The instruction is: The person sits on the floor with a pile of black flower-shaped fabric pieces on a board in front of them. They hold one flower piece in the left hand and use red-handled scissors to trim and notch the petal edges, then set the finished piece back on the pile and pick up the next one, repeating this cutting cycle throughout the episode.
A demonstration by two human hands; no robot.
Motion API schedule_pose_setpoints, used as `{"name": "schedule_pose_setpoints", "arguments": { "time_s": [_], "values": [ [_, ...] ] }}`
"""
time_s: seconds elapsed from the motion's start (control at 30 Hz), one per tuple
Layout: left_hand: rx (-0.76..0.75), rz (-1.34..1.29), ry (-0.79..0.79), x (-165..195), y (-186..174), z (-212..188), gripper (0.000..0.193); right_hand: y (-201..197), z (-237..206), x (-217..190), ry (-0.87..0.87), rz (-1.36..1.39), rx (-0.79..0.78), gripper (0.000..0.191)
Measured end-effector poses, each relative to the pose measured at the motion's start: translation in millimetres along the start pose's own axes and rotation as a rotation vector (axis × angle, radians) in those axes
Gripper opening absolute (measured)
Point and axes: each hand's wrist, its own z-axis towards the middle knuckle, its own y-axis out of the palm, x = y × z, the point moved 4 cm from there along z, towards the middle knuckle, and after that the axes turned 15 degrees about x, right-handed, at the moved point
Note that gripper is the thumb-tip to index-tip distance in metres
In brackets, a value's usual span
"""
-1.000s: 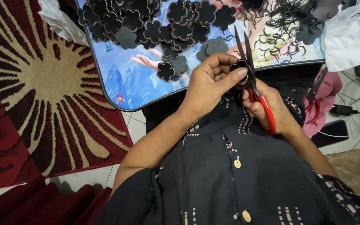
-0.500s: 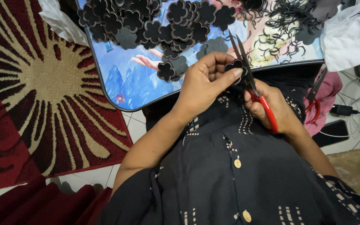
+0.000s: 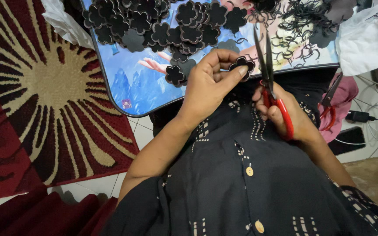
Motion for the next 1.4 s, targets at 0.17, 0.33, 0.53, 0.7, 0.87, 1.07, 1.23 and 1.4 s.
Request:
{"name": "schedule_pose_setpoints", "arguments": {
  "time_s": [0.17, 0.33, 0.53, 0.7, 0.87, 1.07, 1.23, 1.4],
  "values": [
    [0.034, -0.052, 0.019, 1.6, 1.5, -3.1, 0.032, 5.0, 4.1, -1.9, 0.03, -0.016, -0.042, 0.08],
    [0.038, -0.031, 0.025, 2.8, 4.6, -6.2, 0.032, 4.6, 4.6, -3.2, 0.016, -0.044, -0.04, 0.081],
    [0.075, 0.044, 0.058, 3.7, 6.0, -7.2, 0.028, 2.4, 3.9, 1.1, 0.031, -0.113, -0.02, 0.084],
    [0.095, 0.092, 0.054, 6.5, 5.0, -8.4, 0.027, 1.8, 3.3, 6.2, 0.051, -0.087, -0.006, 0.077],
    [0.089, 0.098, 0.097, 11.3, 5.5, -8.8, 0.026, 0.4, 1.0, 9.8, 0.102, -0.036, -0.01, 0.068],
    [0.09, 0.104, 0.07, 14.4, 5.5, -9.8, 0.024, -1.3, 0.2, 15.4, 0.138, 0.006, -0.016, 0.065],
    [0.087, 0.147, 0.072, 17.3, 3.6, -9.3, 0.025, -2.1, 0.4, 20.0, 0.135, 0.026, -0.028, 0.058],
    [0.077, 0.144, 0.1, 17.4, 3.0, -8.8, 0.025, -4.8, -0.8, 22.1, 0.12, -0.041, -0.021, 0.051]
  ]
}}
